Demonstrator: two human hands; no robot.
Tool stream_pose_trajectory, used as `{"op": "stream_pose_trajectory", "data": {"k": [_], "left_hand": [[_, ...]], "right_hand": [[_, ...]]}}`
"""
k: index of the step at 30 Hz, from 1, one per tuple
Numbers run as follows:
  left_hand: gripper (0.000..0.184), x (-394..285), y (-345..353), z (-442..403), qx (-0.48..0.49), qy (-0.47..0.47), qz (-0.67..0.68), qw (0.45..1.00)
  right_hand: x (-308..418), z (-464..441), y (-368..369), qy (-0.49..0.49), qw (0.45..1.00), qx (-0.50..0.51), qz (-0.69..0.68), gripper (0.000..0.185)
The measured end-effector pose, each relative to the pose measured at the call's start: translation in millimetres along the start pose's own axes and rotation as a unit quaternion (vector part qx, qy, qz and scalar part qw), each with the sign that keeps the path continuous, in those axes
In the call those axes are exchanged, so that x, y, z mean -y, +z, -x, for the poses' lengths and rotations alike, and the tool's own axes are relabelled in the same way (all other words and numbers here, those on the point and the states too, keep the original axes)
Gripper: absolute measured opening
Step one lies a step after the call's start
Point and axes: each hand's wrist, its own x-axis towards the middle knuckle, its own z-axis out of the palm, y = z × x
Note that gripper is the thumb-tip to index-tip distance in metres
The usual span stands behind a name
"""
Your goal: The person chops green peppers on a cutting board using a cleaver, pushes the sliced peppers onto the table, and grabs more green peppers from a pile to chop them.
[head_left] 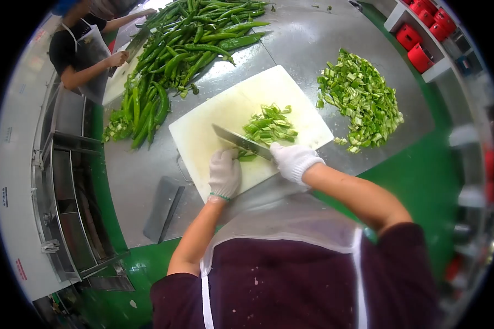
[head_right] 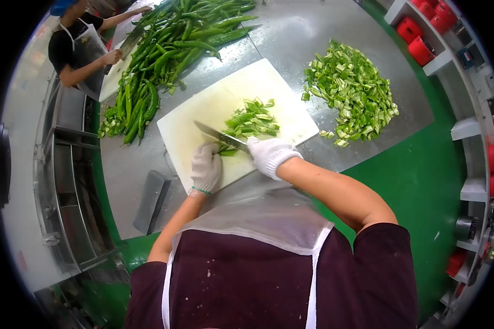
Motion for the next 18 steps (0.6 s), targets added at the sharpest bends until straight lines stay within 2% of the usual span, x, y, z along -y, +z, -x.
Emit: {"op": "stream_pose_trajectory", "data": {"k": [2,5,8,11,14,16,18], "left_hand": [[0.015,-1.1,-1.8,4.2,-0.112,-0.021,0.03,0.993],[0.013,-4.9,-17.2,14.4,-0.179,-0.067,0.028,0.981],[0.012,-5.4,-16.6,17.6,-0.112,-0.046,0.006,0.993],[0.011,-14.7,-8.6,13.4,-0.016,-0.084,-0.072,0.994],[0.009,-9.5,-11.5,14.3,-0.035,-0.055,-0.045,0.997],[0.01,-6.1,-16.4,19.9,-0.124,-0.049,-0.026,0.991],[0.011,-6.6,-18.8,26.6,-0.19,-0.06,-0.015,0.98]], "right_hand": [[-7.5,10.2,-3.7,-0.001,1.0,-0.005,-0.012,0.02],[2.8,24.0,-20.5,-0.019,0.999,0.025,0.002,0.02],[7.2,10.2,-8.1,-0.027,0.998,0.03,0.051,0.02],[16.1,0.0,2.0,-0.047,0.994,0.023,0.091,0.019],[15.6,-0.8,4.8,-0.049,0.995,0.018,0.088,0.019],[9.3,0.9,-0.4,-0.038,0.996,0.009,0.084,0.019],[7.5,6.5,-4.7,-0.072,0.996,0.007,0.042,0.018]]}}
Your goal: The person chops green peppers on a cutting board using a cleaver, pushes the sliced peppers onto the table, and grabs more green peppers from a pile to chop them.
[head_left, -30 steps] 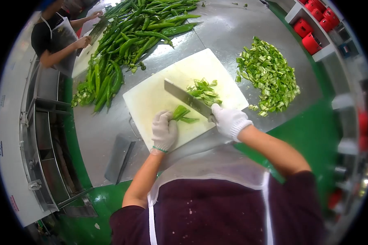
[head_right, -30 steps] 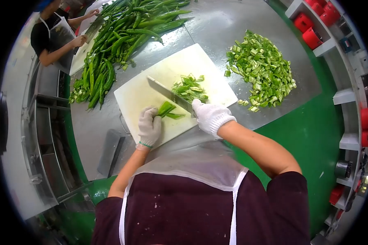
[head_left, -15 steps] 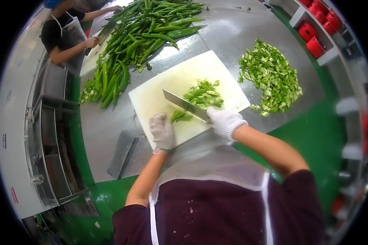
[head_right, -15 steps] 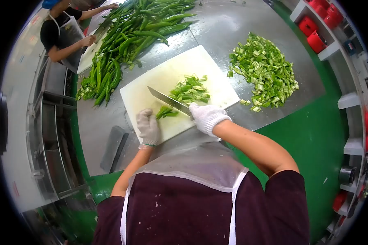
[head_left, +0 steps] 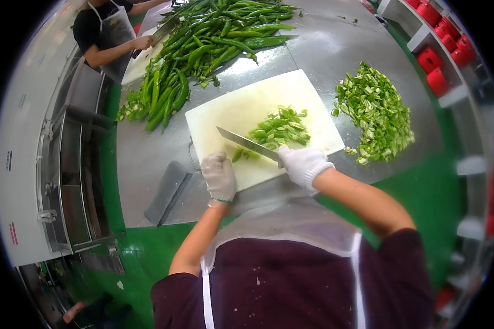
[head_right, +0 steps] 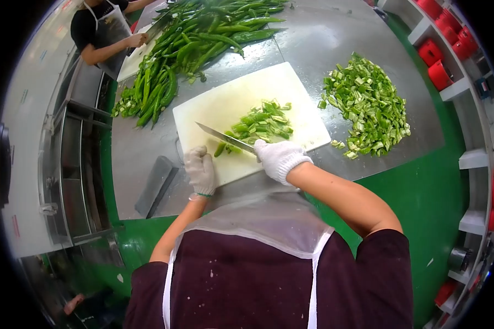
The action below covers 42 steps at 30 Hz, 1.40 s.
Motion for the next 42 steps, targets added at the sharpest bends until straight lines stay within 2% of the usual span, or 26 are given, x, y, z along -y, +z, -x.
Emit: {"op": "stream_pose_trajectory", "data": {"k": [2,5,8,9,12,13,16,18,20,22,24,26,28,30,32,33,35,36,37,39,40,42], "left_hand": [[0.011,-0.6,-3.3,2.8,-0.043,-0.024,0.001,0.999],[0.01,-3.4,-4.7,-2.8,0.114,-0.049,-0.043,0.991],[0.01,-13.0,-1.9,-11.3,0.136,-0.101,-0.057,0.984],[0.011,-4.8,-4.0,-8.3,0.091,-0.057,-0.034,0.994],[0.016,0.7,-11.1,-6.0,-0.101,-0.057,0.032,0.993],[0.023,-1.4,-17.5,-7.7,-0.104,-0.064,0.037,0.992],[0.026,3.2,-10.0,-16.8,-0.111,-0.039,0.06,0.991],[0.029,5.1,-3.1,-18.4,-0.084,-0.017,0.039,0.996],[0.029,9.5,-2.3,-15.0,-0.043,-0.006,0.027,0.999],[0.028,16.5,-2.3,-4.7,-0.025,-0.036,0.016,0.999],[0.027,17.1,-4.4,2.3,-0.006,-0.062,0.023,0.998],[0.026,22.7,-1.6,5.1,-0.001,-0.065,0.034,0.997],[0.025,24.6,-0.3,5.0,0.003,-0.063,0.039,0.997],[0.025,26.1,0.8,4.0,0.008,-0.059,0.035,0.998],[0.024,25.2,1.1,2.8,0.016,-0.068,0.037,0.997],[0.024,24.1,1.2,0.7,0.023,-0.078,0.042,0.996],[0.024,25.2,7.5,-4.4,0.029,-0.076,0.048,0.996],[0.024,30.3,12.9,-6.6,0.031,-0.063,0.048,0.996],[0.024,33.3,16.7,-10.4,0.032,-0.049,0.047,0.997],[0.026,25.2,20.0,-21.6,0.051,-0.052,0.042,0.996],[0.027,22.0,22.1,-27.2,0.059,-0.057,0.038,0.996],[0.028,23.3,23.9,-33.4,0.058,-0.052,0.057,0.995]], "right_hand": [[3.8,6.9,-7.8,-0.033,0.999,0.007,-0.01,0.016],[8.9,-10.8,8.2,-0.023,0.998,0.018,0.063,0.016],[10.5,-12.4,0.5,-0.014,0.998,0.039,0.047,0.019],[8.3,-11.3,0.5,-0.016,0.998,0.042,0.043,0.021],[19.2,-7.6,-6.7,-0.02,0.996,0.066,-0.05,0.025],[32.8,-9.3,-14.1,0.0,0.99,0.108,-0.094,0.031],[54.0,-24.8,-17.7,0.002,0.952,0.217,-0.216,0.044],[51.4,-32.5,-0.4,0.013,0.961,0.178,-0.211,0.045],[29.5,-36.6,14.8,0.066,0.956,0.113,-0.262,0.045],[-13.0,-43.1,35.8,0.12,0.937,0.038,-0.325,0.045],[-29.9,-13.2,-13.3,0.249,0.861,0.039,-0.442,0.042],[-88.8,-20.1,6.3,0.28,0.853,-0.036,-0.438,0.041],[-120.9,-3.3,-13.6,0.268,0.838,-0.112,-0.461,0.038],[-165.3,-1.3,-18.8,0.343,0.843,-0.2,-0.363,0.031],[-163.5,20.3,-45.5,0.409,0.75,-0.219,-0.472,0.025],[-154.0,31.8,-59.6,0.409,0.758,-0.207,-0.464,0.023],[-147.0,30.4,-40.7,0.356,0.873,-0.215,-0.253,0.023],[-119.6,41.7,-46.5,0.329,0.908,-0.131,-0.226,0.038],[-99.9,45.8,-37.4,0.294,0.932,-0.068,-0.2,0.039],[-64.2,58.8,-25.6,0.209,0.961,0.012,-0.181,0.045],[-62.9,60.0,-12.8,0.21,0.954,0.051,-0.208,0.049],[-77.6,65.9,3.9,0.229,0.95,0.025,-0.211,0.047]]}}
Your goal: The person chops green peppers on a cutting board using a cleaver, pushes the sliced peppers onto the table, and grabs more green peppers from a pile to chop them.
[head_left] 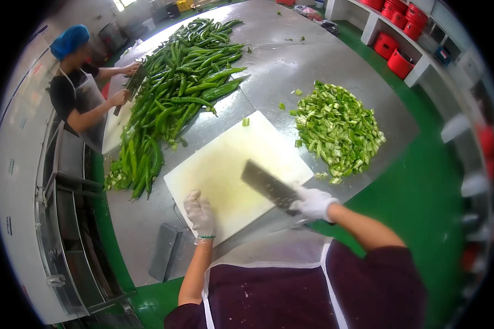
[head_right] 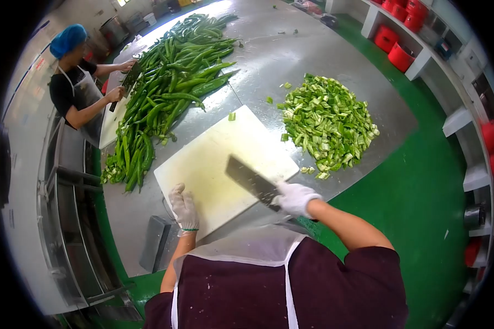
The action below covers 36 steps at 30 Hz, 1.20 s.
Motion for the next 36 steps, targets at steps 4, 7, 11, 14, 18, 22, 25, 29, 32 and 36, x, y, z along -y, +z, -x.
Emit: {"op": "stream_pose_trajectory", "data": {"k": [4,7,11,14,18,22,25,29,32,36], "left_hand": [[0.026,13.8,3.4,-9.9,-0.033,-0.023,0.059,0.997],[0.027,4.7,11.1,-30.8,-0.042,-0.037,0.061,0.997],[0.028,4.7,31.8,-77.6,-0.014,0.019,0.044,0.999],[0.03,-12.0,45.6,-123.3,0.013,0.048,0.047,0.998],[0.03,-6.8,71.5,-178.7,0.063,0.068,0.044,0.995],[0.038,-7.6,113.5,-253.1,0.131,0.145,-0.031,0.98],[0.062,-10.2,174.8,-317.7,0.208,0.161,-0.191,0.946],[0.082,-0.6,249.7,-385.5,0.31,0.215,-0.449,0.81],[0.096,-25.4,270.7,-426.9,0.382,0.128,-0.484,0.776],[0.078,-7.4,289.2,-468.5,0.378,0.068,-0.432,0.816]], "right_hand": [[-38.3,-30.4,-41.9,0.115,0.983,-0.09,-0.113,0.038],[-26.4,-62.4,-60.5,0.1,0.974,-0.203,-0.032,0.039],[41.7,-86.8,-56.9,-0.005,0.994,-0.08,-0.073,0.038],[71.4,-110.0,-53.4,0.017,0.958,0.049,-0.283,0.032],[13.9,-155.2,-67.8,0.0,0.987,-0.158,-0.037,0.03],[0.0,-135.1,-87.3,0.138,0.818,-0.168,-0.533,0.023],[8.5,-125.8,-53.9,0.057,0.761,-0.178,-0.621,0.026],[11.9,-133.7,3.8,-0.052,0.78,-0.24,-0.576,0.018],[9.8,-134.6,-0.4,-0.041,0.733,-0.17,-0.657,0.014],[-2.3,-137.3,2.0,-0.032,0.726,-0.146,-0.672,0.021]]}}
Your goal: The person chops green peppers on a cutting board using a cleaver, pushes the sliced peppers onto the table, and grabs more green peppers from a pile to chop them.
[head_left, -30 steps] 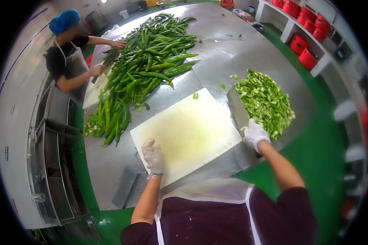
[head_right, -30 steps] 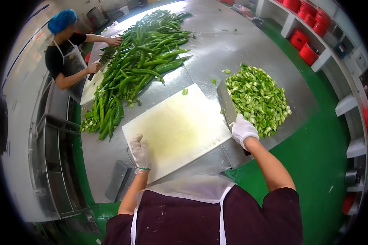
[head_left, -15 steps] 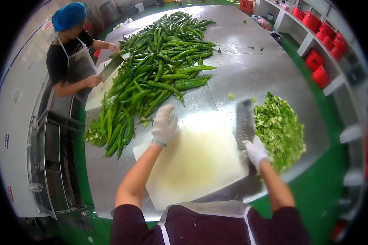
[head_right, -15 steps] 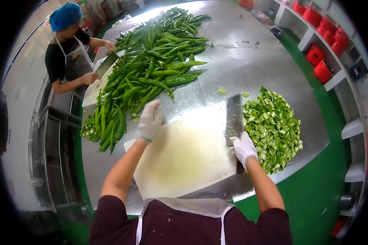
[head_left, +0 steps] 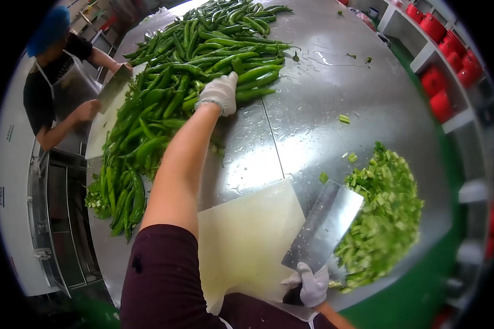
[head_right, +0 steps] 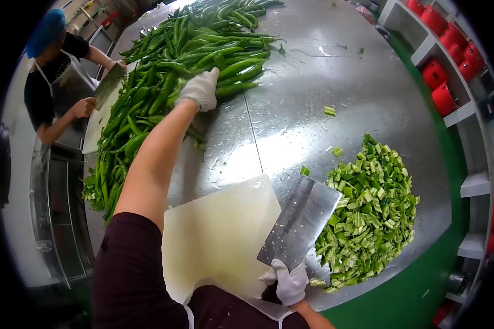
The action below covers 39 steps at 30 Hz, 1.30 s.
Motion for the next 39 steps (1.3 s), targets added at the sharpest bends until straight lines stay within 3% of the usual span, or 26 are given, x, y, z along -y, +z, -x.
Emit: {"op": "stream_pose_trajectory", "data": {"k": [5,6,8,11,12,14,16,18,20,26,27,30,31,32,34,35,36,37,38,39], "left_hand": [[0.042,-3.1,23.2,-3.7,-0.145,-0.052,0.019,0.988],[0.039,-3.6,13.2,4.7,-0.123,-0.051,0.0,0.991],[0.041,6.5,-4.3,17.9,-0.122,-0.056,0.051,0.99],[0.05,26.7,-41.1,57.4,-0.218,-0.041,0.09,0.971],[0.061,32.4,-58.1,76.0,-0.243,-0.05,0.111,0.962],[0.066,48.2,-94.5,115.2,-0.251,-0.057,0.16,0.953],[0.067,74.6,-97.7,149.3,-0.353,0.016,0.121,0.928],[0.068,109.7,-92.6,184.4,-0.398,0.15,0.066,0.903],[0.063,126.2,-87.8,229.0,-0.362,0.227,0.0,0.904],[0.06,158.0,21.8,289.2,-0.155,0.379,-0.202,0.889],[0.061,160.4,31.5,306.1,-0.213,0.367,-0.225,0.877],[0.06,165.0,49.6,350.0,-0.258,0.027,-0.219,0.941],[0.058,168.4,48.7,360.8,-0.189,-0.09,-0.129,0.969],[0.054,173.7,60.9,370.8,-0.206,-0.171,-0.033,0.963],[0.049,194.7,113.0,379.2,-0.235,-0.318,0.16,0.905],[0.051,211.4,138.0,371.8,-0.123,-0.312,0.185,0.924],[0.056,198.9,106.2,375.7,-0.008,-0.301,0.208,0.931],[0.07,167.3,82.6,382.1,-0.007,-0.378,0.27,0.885],[0.076,160.0,88.3,377.6,-0.014,-0.387,0.276,0.88],[0.072,145.3,77.5,374.1,-0.013,-0.396,0.266,0.879]], "right_hand": [[7.9,0.4,7.8,-0.004,0.999,-0.035,0.016,0.026],[5.7,0.2,7.5,-0.012,0.999,-0.031,-0.009,0.026],[3.6,-0.7,11.4,-0.02,0.999,-0.029,-0.028,0.026],[3.7,2.2,9.8,0.014,0.998,-0.06,-0.013,0.026],[3.7,0.2,10.4,0.002,0.999,-0.048,-0.024,0.025],[0.0,0.6,11.3,-0.017,0.998,-0.032,-0.047,0.024],[2.0,-0.2,10.6,-0.032,0.999,-0.013,-0.034,0.026],[6.0,1.6,10.2,-0.041,0.999,0.003,-0.028,0.028],[-7.9,-1.1,4.9,-0.056,0.996,-0.055,0.04,0.032],[-3.9,-3.6,11.7,-0.043,0.999,-0.024,-0.013,0.023],[-2.8,-3.0,12.9,-0.042,0.999,-0.016,-0.018,0.021],[-3.3,-4.4,13.0,-0.055,0.998,-0.012,-0.007,0.016],[-4.9,-6.3,11.7,-0.047,0.999,-0.014,-0.011,0.018],[-7.3,-9.0,9.4,-0.04,0.999,-0.015,-0.015,0.02],[-7.3,-9.7,10.8,-0.033,0.999,-0.013,-0.021,0.023],[-6.5,-7.7,12.1,-0.031,0.999,-0.011,-0.023,0.023],[-6.3,-5.9,13.5,-0.03,0.999,-0.01,-0.024,0.023],[-6.5,-6.1,13.7,-0.029,0.999,-0.016,-0.021,0.022],[-6.1,-5.4,14.2,-0.037,0.999,-0.016,-0.008,0.022],[-5.3,-4.6,14.6,-0.045,0.999,-0.016,0.006,0.022]]}}
